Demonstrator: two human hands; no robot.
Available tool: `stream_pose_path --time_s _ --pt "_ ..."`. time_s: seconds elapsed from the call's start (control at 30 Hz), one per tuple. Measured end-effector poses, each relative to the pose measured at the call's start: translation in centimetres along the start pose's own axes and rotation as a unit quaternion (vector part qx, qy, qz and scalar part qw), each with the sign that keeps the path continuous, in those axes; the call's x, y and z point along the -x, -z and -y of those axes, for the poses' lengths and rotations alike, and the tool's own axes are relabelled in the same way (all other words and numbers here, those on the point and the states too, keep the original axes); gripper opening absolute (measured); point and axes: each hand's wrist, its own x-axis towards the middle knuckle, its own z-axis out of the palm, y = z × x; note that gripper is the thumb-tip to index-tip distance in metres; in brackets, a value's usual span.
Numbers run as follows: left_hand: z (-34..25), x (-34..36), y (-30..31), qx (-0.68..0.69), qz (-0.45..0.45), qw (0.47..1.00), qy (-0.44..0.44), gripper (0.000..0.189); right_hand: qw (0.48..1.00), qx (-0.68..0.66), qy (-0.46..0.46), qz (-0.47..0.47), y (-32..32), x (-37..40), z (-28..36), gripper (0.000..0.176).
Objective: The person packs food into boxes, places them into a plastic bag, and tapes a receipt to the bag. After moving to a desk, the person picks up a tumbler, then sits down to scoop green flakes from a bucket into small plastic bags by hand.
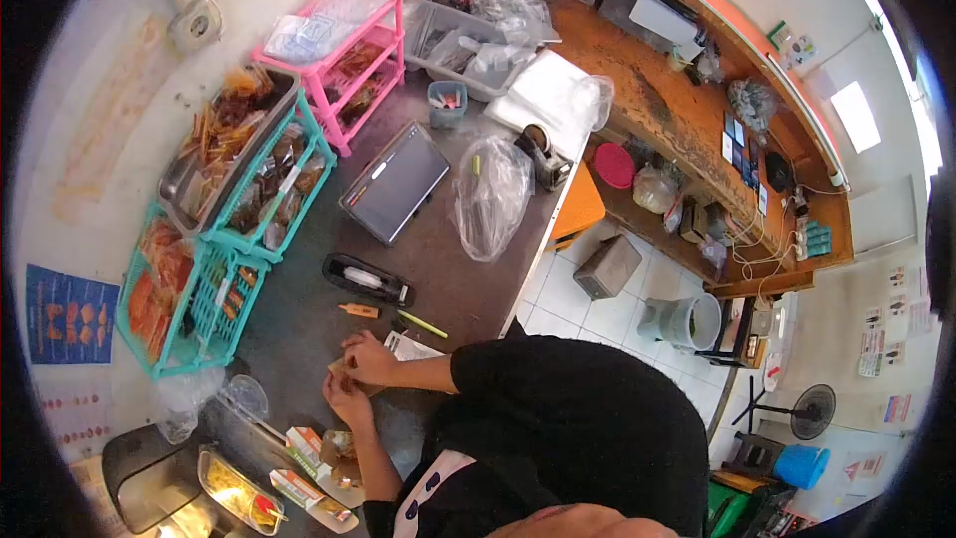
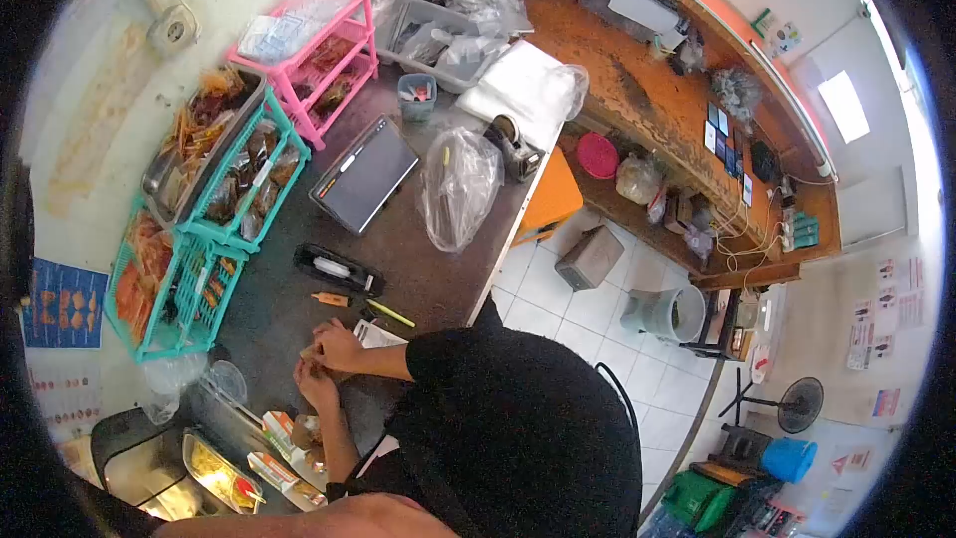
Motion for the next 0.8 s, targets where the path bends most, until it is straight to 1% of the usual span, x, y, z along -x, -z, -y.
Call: stream_pose_path --time_s 0.03,0.1,0.13,0.2,0.23,0.3,0.33,0.4,0.43,0.47,0.5,0.53,0.63,0.67,0.73,0.77,0.8 --pt "-0.1 0.2 0.1 -0.009 -0.004 1.0 -0.01 0.025 0.998 0.045 -0.022 0.032 -0.2 -0.8 0.2 0.026" --pt "0.3 0.5 -0.6 -0.001 -0.019 1.0 0.007 0.031 0.984 0.135 -0.066 0.095 0.1 -2.1 0.9 0.028" --pt "0.2 0.6 -0.7 0.002 -0.025 1.0 0.015 0.034 0.984 0.137 -0.064 0.092 0.8 -1.9 1.8 0.028" --pt "-0.5 1.0 -0.9 0.054 -0.024 0.997 0.049 0.036 0.984 0.142 -0.059 0.085 2.3 -1.3 3.0 0.028" --pt "-0.7 1.0 -0.8 0.079 -0.024 0.994 0.065 0.038 0.986 0.144 -0.037 0.079 1.5 -1.6 2.1 0.028" --pt "-0.4 0.8 -0.2 0.066 0.017 0.997 0.037 0.037 0.986 0.15 0.007 0.067 0.7 -2.1 0.8 0.028" --pt "-0.1 0.9 0.1 0.06 0.038 0.997 0.022 0.037 0.988 0.115 0.004 0.101 0.6 -2.2 0.5 0.029" --pt "-0.1 1.2 0.6 0.093 -0.024 0.995 0.001 0.032 0.987 0.04 -0.005 0.156 1.3 -2.2 -0.1 0.033" --pt "-0.7 0.8 0.8 0.111 -0.053 0.992 -0.017 0.029 0.994 0.03 0.073 0.069 0.5 -1.2 -0.7 0.042" --pt "-1.9 0.7 1.4 0.151 -0.076 0.985 -0.022 0.029 0.988 0.022 0.151 -0.02 -0.3 0.1 -1.5 0.051" --pt "-3.9 1.0 3.2 0.193 -0.1 0.976 -0.025 0.029 0.978 0.108 0.176 0.041 1.1 1.6 -0.6 0.062" --pt "-5.4 1.0 5.2 0.233 -0.124 0.964 -0.025 0.029 0.955 0.193 0.197 0.105 2.9 3.3 1.1 0.074" --pt "-6.7 1.3 10.5 0.183 -0.127 0.973 -0.053 0.032 0.88 0.336 0.285 0.177 5.0 4.6 2.1 0.087" --pt "-6.5 1.6 12.3 0.131 -0.123 0.981 -0.067 0.034 0.882 0.346 0.283 0.149 2.2 2.8 -0.1 0.085" --pt "-4.6 2.6 15.0 0.031 -0.117 0.988 -0.091 0.037 0.872 0.363 0.297 0.14 2.4 0.4 -0.8 0.084" --pt "-2.7 3.6 15.6 -0.054 -0.102 0.99 -0.085 0.038 0.867 0.37 0.304 0.137 2.8 -0.4 -0.6 0.083" --pt "0.0 5.1 16.2 -0.14 -0.086 0.984 -0.074 0.04 0.869 0.385 0.294 0.105 3.1 -1.1 -0.1 0.083"
